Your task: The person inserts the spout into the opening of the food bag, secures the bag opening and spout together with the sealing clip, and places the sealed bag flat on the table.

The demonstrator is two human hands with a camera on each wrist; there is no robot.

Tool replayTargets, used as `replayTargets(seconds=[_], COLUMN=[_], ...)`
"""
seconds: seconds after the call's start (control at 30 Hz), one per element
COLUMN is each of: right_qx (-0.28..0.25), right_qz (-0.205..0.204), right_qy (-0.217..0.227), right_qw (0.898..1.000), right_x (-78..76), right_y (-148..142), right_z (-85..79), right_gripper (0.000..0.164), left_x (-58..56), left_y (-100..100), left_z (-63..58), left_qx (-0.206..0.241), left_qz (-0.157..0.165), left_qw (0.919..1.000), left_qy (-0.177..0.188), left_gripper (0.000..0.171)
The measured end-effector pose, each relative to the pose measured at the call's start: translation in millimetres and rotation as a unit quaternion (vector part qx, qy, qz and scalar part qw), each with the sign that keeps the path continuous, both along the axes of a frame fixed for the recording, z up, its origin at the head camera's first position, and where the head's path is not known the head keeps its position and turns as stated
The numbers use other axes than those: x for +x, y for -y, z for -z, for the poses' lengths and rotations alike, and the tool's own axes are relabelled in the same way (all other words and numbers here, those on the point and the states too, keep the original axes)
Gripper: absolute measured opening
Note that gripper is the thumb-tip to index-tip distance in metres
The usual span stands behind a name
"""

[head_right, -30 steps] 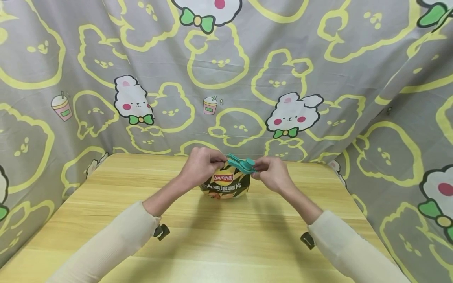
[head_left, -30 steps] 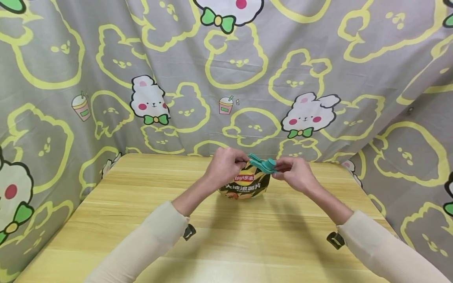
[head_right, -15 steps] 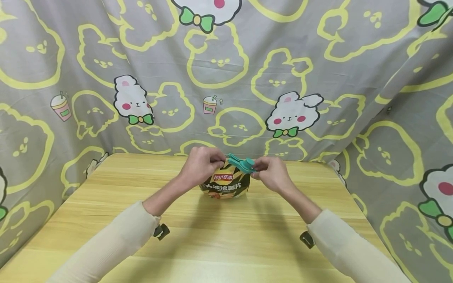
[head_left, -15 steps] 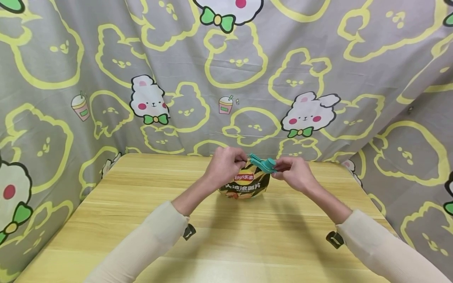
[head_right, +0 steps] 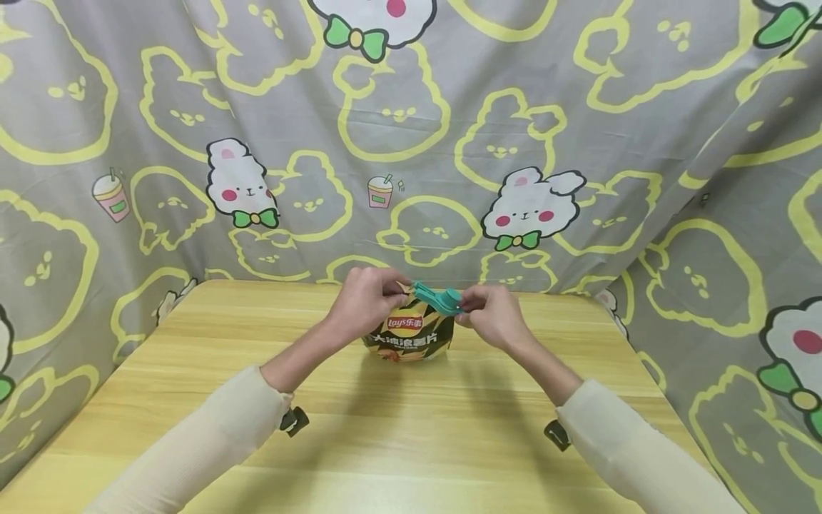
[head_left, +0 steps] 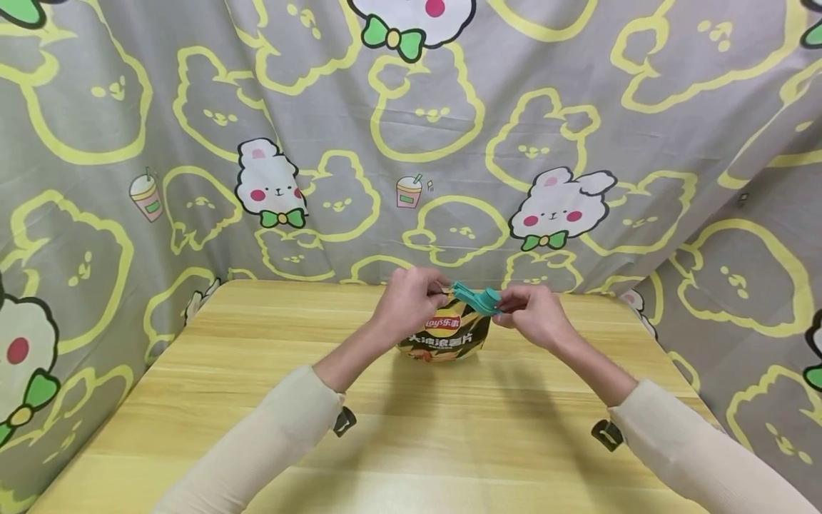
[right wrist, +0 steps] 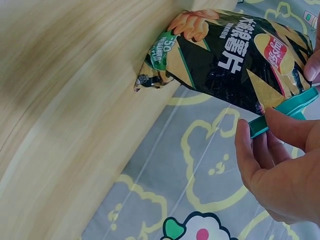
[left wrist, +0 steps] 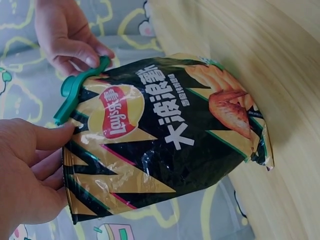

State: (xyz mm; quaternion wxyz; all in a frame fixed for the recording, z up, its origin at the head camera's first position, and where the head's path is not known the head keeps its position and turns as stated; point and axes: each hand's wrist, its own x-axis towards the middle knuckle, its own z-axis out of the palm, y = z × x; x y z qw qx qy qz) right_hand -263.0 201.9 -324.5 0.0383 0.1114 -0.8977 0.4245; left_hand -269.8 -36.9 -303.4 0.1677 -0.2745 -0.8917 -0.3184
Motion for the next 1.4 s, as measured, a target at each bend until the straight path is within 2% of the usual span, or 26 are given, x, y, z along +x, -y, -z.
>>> replayTargets(seconds=[0.2, 0.57, 0.9, 1.13, 1.4], right_qx=[-0.003, -0.004, 0.002, 0.002, 0.005], right_qz=[0.001, -0.001, -0.004, -0.007, -0.004], right_qy=[0.003, 0.000, -0.007, -0.001, 0.013], right_qw=[1.000, 1.000, 1.000, 1.000, 1.000], right_x=[0.6, 0.0, 0.2, 0.6, 0.1], right_y=[0.8, 0.2, 0.3, 0.2, 5.2], right_z=[-0.6, 1.9, 1.7, 0.2, -1.2], right_gripper=[0.024, 0.022, 0.021, 0.027, 0.037], left_x=[1.4, -1.5, -2.6, -2.9, -5.0], left_y=[-7.1, -17.9, -17.5, -16.4, -17.5], left_z=[0.5, 1.6, 4.9, 5.4, 8.4], left_qx=[0.011, 0.001, 0.025, 0.040, 0.042], left_qz=[0.005, -0.004, 0.002, 0.010, 0.004], left_qw=[0.9996, 0.9995, 0.9995, 0.9991, 0.9991], left_qy=[0.027, 0.031, 0.018, 0.007, -0.004], left_gripper=[0.022, 0.022, 0.011, 0.009, 0.008])
